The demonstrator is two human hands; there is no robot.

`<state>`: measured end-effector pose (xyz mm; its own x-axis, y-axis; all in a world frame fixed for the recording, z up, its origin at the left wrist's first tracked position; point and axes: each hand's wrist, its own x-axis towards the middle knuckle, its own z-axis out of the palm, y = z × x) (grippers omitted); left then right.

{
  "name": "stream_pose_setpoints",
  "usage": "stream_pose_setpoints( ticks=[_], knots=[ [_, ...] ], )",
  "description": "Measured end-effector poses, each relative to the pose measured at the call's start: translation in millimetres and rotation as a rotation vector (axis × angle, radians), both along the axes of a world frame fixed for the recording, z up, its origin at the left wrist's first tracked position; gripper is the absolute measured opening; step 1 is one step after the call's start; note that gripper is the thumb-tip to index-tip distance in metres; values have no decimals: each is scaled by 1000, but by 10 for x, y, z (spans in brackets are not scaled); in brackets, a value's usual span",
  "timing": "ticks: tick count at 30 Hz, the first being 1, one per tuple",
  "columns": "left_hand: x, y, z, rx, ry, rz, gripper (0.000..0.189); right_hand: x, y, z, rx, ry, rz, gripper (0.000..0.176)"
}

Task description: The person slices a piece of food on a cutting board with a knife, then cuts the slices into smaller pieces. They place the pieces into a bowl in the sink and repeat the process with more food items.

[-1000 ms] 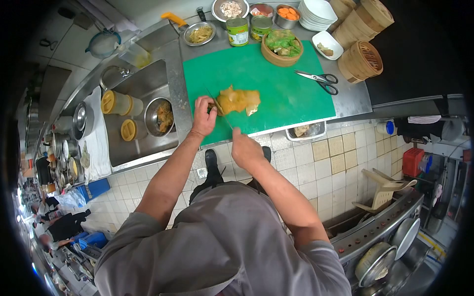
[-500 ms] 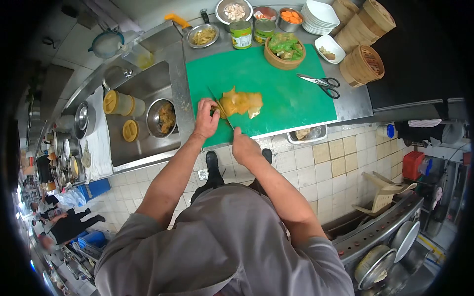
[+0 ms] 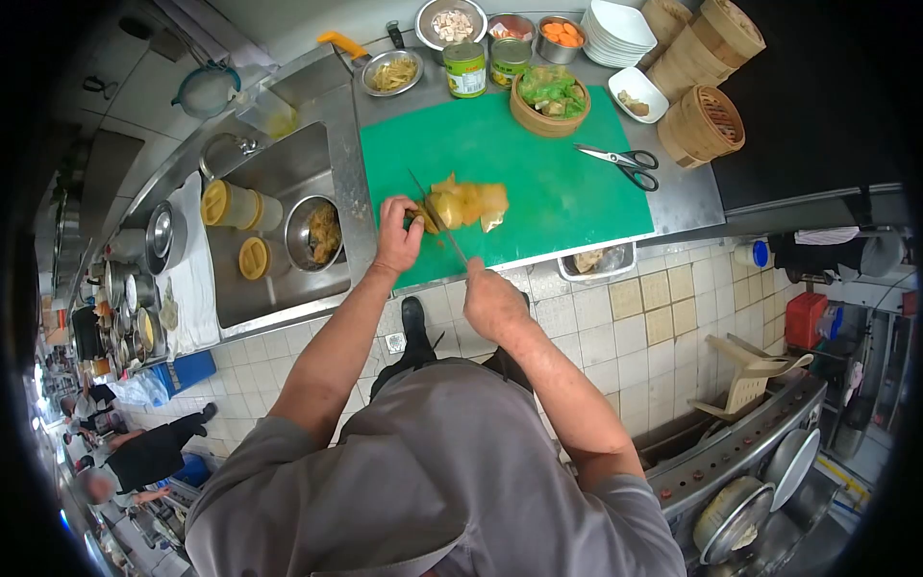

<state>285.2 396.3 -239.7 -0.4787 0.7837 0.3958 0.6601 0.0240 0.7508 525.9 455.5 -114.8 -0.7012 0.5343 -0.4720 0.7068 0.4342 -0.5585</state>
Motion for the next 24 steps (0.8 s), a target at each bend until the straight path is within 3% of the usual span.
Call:
stream_pose_setpoints(
  ticks=[18,24],
  knots=[
    [-5,6,-1,6,46,7,27,245,-211,396,74,-149,87,23],
    [-11,7,36,10,92,-6,29,81,-174,-5,68,-61,81,26]
  ],
)
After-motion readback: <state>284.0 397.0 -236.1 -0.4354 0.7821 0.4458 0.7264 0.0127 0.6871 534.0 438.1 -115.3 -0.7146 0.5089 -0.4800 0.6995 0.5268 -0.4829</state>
